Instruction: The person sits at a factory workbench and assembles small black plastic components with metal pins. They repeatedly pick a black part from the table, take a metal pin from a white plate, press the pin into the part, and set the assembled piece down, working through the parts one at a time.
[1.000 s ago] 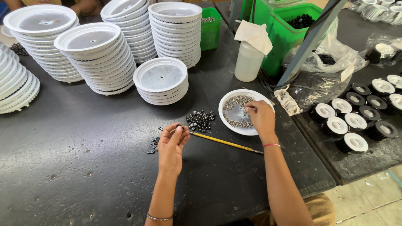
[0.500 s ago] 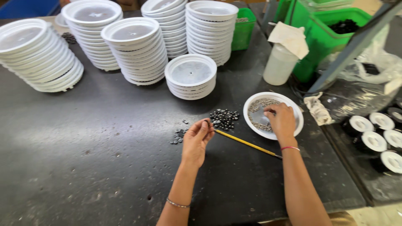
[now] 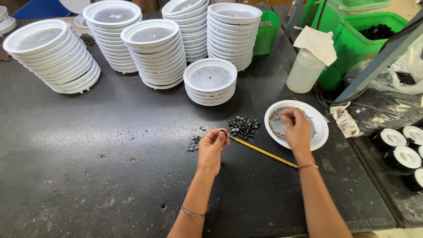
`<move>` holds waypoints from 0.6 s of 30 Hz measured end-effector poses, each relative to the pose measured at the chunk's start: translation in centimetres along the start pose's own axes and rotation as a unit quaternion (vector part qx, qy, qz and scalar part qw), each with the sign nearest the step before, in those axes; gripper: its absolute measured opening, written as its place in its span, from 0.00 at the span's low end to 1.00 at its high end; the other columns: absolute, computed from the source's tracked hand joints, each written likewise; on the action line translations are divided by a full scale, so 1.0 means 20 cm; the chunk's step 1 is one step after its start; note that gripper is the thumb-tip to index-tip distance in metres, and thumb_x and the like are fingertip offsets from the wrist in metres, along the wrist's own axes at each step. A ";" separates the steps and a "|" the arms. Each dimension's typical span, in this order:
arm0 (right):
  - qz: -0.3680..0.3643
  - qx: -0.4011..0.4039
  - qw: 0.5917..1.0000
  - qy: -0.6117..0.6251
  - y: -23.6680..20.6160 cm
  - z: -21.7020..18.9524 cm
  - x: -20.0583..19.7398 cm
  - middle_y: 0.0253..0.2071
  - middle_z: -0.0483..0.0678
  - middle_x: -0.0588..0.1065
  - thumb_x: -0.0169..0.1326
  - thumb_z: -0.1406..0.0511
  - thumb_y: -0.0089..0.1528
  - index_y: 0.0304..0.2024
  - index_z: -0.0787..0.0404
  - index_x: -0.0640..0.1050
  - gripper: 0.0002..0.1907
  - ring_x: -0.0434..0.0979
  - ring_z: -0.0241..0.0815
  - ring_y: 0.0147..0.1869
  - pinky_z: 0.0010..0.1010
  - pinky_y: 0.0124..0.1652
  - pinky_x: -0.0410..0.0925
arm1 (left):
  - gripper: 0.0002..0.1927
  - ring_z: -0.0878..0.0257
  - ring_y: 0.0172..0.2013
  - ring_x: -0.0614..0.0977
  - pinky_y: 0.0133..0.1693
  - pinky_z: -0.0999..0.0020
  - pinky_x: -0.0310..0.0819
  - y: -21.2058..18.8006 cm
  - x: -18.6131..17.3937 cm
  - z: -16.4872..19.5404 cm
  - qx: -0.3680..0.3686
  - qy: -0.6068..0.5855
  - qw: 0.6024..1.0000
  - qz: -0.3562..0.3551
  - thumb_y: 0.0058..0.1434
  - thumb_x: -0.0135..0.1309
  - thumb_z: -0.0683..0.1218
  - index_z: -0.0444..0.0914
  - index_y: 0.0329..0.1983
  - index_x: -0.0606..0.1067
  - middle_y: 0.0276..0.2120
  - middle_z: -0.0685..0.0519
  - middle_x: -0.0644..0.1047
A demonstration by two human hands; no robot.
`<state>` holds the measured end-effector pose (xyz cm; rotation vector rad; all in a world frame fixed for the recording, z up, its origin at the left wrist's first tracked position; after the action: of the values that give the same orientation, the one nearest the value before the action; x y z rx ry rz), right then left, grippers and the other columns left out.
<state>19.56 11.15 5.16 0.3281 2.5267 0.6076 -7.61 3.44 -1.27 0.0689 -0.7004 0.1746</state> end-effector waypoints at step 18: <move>-0.194 0.096 0.931 0.294 -0.27 -0.35 0.35 0.36 0.44 0.82 0.60 0.71 0.61 0.39 0.66 0.81 0.05 0.82 0.31 0.42 0.23 0.46 0.74 | 0.11 0.67 0.38 0.82 0.45 0.70 0.78 -0.03 0.10 0.09 -0.007 0.089 0.996 -0.012 0.63 0.59 0.43 0.33 0.47 0.80 0.39 0.53 0.83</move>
<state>9.36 6.35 5.01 -0.3450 3.1088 0.3283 -7.14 2.99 1.37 0.0486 -0.5232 0.1500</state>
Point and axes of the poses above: each hand's wrist, its own y-axis towards the middle knuckle, its own x-axis out of the palm, z = x × y, the point moved 4 cm from there along y, towards the middle knuckle
